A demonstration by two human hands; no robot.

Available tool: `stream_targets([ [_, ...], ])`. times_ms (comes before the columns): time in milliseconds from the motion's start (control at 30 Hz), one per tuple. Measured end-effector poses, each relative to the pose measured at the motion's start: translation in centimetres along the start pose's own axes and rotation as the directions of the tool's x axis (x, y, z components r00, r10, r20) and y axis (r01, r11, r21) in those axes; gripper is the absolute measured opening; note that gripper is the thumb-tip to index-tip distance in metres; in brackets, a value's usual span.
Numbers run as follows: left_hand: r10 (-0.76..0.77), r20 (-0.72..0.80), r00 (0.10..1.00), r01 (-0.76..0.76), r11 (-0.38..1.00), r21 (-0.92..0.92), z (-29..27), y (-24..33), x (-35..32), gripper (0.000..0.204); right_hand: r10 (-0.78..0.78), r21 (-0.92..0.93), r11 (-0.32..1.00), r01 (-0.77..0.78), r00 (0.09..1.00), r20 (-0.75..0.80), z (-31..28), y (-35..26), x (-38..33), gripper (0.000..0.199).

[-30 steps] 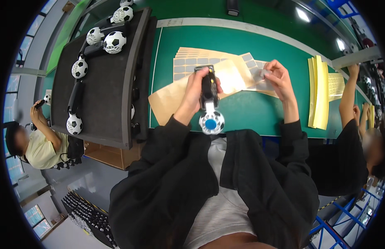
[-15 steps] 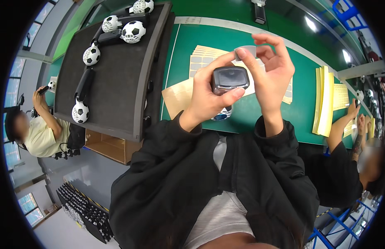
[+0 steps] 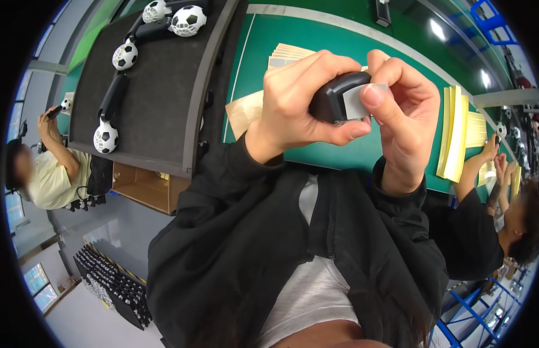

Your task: Assemble small plastic soccer-ball-themed objects by attaching internal components and applying labels at a factory workstation.

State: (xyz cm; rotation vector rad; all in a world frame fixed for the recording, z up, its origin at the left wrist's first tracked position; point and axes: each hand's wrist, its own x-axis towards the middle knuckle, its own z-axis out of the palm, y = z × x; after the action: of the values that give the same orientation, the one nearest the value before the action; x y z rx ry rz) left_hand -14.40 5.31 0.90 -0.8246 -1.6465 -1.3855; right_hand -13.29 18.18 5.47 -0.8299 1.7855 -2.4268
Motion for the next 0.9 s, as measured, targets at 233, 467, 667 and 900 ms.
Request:
stream_targets([
  [233, 0.058, 0.007, 0.998, -0.058, 0.998, 0.028, 0.2, 0.0, 0.0, 0.041, -0.04, -0.036, 0.999, 0.041, 0.999, 0.027, 0.1, -0.3, -0.1, 0.013],
  [467, 0.048, 0.025, 0.999, -0.049, 0.998, 0.045, 0.1, 0.1, -0.1, 0.041, -0.023, -0.071, 0.997, 0.023, 1.0, -0.007, 0.0, -0.2, -0.4, 0.013],
  [667, 0.062, 0.009, 0.998, -0.062, 0.998, 0.032, 0.1, 0.0, -0.1, 0.041, -0.047, -0.093, 0.995, 0.046, 0.999, -0.006, 0.1, 0.0, -0.4, 0.014],
  [900, -0.021, 0.069, 0.997, 0.012, 0.992, 0.127, -0.7, 0.6, -0.2, 0.038, 0.099, -0.413, 0.903, -0.123, 0.992, -0.08, 0.4, -1.0, -1.2, 0.011],
])
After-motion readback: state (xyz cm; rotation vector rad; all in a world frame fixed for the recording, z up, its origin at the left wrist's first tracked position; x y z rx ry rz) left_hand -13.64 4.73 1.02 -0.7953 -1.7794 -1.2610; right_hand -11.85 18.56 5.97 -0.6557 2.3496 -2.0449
